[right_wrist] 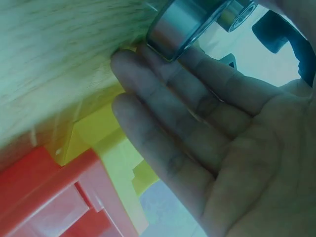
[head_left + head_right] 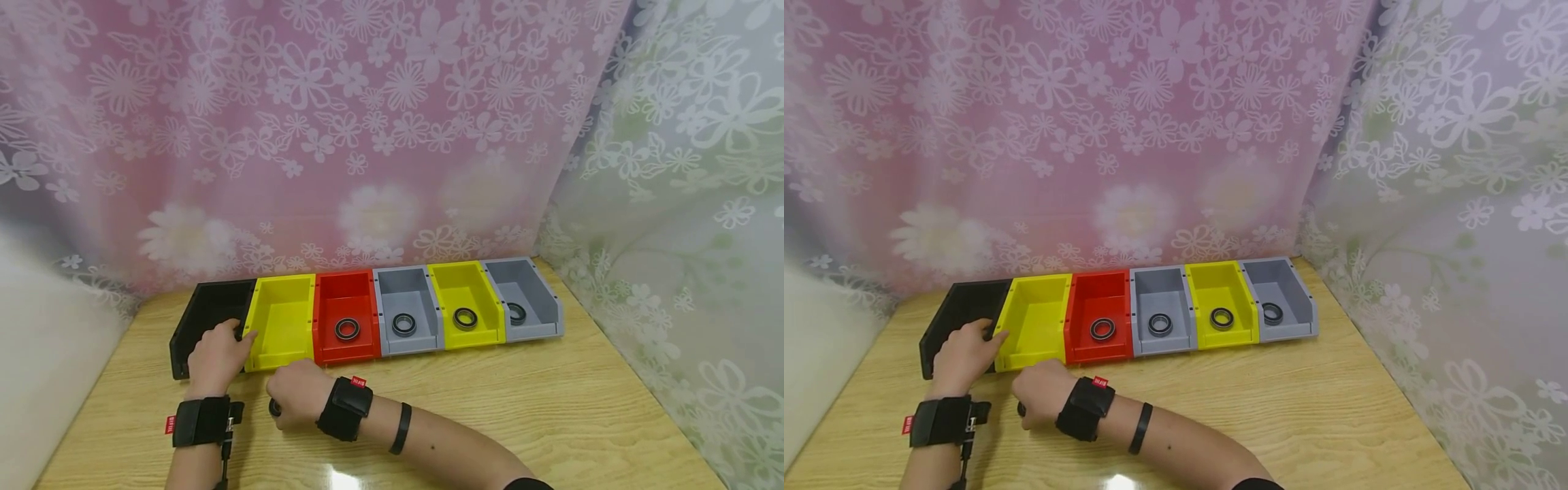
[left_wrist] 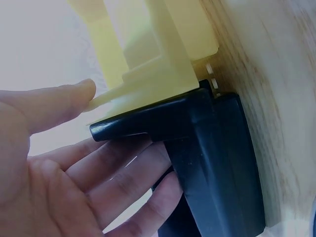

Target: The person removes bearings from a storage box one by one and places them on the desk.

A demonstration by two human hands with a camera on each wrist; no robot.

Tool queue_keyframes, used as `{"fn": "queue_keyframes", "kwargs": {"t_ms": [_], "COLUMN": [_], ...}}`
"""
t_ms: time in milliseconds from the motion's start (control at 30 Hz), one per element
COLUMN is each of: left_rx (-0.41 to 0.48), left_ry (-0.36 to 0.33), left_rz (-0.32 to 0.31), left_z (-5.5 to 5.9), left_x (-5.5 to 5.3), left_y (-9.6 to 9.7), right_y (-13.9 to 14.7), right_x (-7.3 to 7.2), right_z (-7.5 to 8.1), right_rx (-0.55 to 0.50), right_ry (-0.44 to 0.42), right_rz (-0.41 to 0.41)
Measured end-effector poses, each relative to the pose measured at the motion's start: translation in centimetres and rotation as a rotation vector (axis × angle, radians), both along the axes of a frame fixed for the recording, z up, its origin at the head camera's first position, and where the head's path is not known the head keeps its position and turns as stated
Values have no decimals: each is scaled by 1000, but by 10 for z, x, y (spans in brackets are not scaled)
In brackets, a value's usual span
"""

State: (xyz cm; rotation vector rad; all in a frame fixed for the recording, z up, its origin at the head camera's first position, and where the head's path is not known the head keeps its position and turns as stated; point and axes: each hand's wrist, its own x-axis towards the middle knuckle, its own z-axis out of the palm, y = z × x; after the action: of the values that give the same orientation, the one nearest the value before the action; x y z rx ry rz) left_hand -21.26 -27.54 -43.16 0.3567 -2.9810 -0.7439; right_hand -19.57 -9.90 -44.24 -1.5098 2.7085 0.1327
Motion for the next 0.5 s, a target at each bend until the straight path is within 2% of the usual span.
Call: {"fn": "queue_keyframes", "kwargs": {"t_ms": [200, 500], "left_rx": [2, 4], "left_ry": [1, 4], "left_rz": [-3, -4], "left_z": [1, -1], "left_x": [0, 0], "left_y": [0, -1], "right_y": [-2, -4], "right_x": [2, 4], "right_z": [-1, -6], "right_rx": [-13, 3], "right_ry": [-5, 44], "right_rz": [9, 15]}}
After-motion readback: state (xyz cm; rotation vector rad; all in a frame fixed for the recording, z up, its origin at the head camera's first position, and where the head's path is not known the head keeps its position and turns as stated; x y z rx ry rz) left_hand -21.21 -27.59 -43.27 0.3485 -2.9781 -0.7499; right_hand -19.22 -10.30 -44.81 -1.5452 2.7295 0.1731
